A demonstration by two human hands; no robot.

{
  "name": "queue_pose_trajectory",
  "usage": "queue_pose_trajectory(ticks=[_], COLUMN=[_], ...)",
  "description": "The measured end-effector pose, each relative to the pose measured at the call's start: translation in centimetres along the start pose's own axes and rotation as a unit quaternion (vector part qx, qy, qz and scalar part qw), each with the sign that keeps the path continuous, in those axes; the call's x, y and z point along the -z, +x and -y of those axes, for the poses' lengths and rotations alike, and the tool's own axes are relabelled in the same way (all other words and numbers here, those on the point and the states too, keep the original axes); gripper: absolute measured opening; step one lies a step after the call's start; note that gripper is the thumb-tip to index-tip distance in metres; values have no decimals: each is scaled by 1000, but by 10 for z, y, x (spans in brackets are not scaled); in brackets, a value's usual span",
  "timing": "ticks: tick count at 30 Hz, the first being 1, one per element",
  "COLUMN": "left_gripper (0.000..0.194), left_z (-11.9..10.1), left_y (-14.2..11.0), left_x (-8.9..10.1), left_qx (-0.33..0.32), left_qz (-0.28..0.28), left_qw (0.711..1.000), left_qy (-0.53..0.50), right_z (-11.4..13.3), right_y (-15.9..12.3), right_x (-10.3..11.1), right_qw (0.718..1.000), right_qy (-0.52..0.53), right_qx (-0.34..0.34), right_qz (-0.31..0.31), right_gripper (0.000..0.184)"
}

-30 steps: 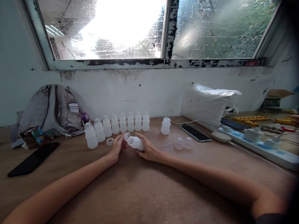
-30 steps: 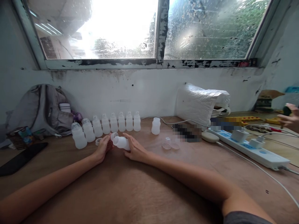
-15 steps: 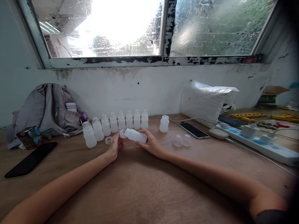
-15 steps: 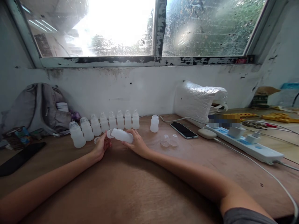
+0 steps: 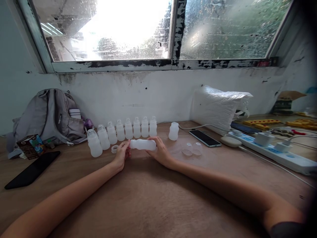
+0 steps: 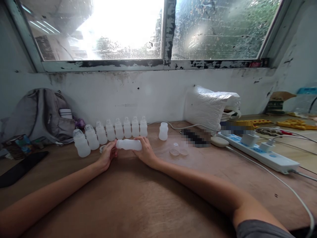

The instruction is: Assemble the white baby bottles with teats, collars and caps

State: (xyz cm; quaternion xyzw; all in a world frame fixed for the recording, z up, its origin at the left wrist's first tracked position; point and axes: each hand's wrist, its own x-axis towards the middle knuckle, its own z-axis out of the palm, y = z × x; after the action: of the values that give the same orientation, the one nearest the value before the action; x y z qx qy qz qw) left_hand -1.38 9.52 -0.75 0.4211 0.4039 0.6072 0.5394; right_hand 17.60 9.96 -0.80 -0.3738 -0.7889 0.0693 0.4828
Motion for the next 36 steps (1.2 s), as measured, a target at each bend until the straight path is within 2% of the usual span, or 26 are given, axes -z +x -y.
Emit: queue_pose_trajectory(ticks=[11,19,22,27,36], left_gripper=[25,27,21,27,29], left_z=[-1,7,8,7,6], left_y=[1,6,7,5,5], left_x=[2,3,2,1,-1], left_qx=[-24,-61,-55,-52,-57], left_qz=[17,-9,-24,-23,-15], left_qw=[999,998,998,998,998], left_qy=[-14,-18,-18,-4,22], right_z=[0,-3,-4,-5,-5], right_y=[1,1,1,2,1], right_x=[5,5,4,3,5], right_qw=[997,995,995,994,995], right_qy=[51,58,67,71,58], right_qx=[-51,-70,-67,-70,-79], right_qz=[32,44,42,52,19], right_gripper=[46,45,44,42,40])
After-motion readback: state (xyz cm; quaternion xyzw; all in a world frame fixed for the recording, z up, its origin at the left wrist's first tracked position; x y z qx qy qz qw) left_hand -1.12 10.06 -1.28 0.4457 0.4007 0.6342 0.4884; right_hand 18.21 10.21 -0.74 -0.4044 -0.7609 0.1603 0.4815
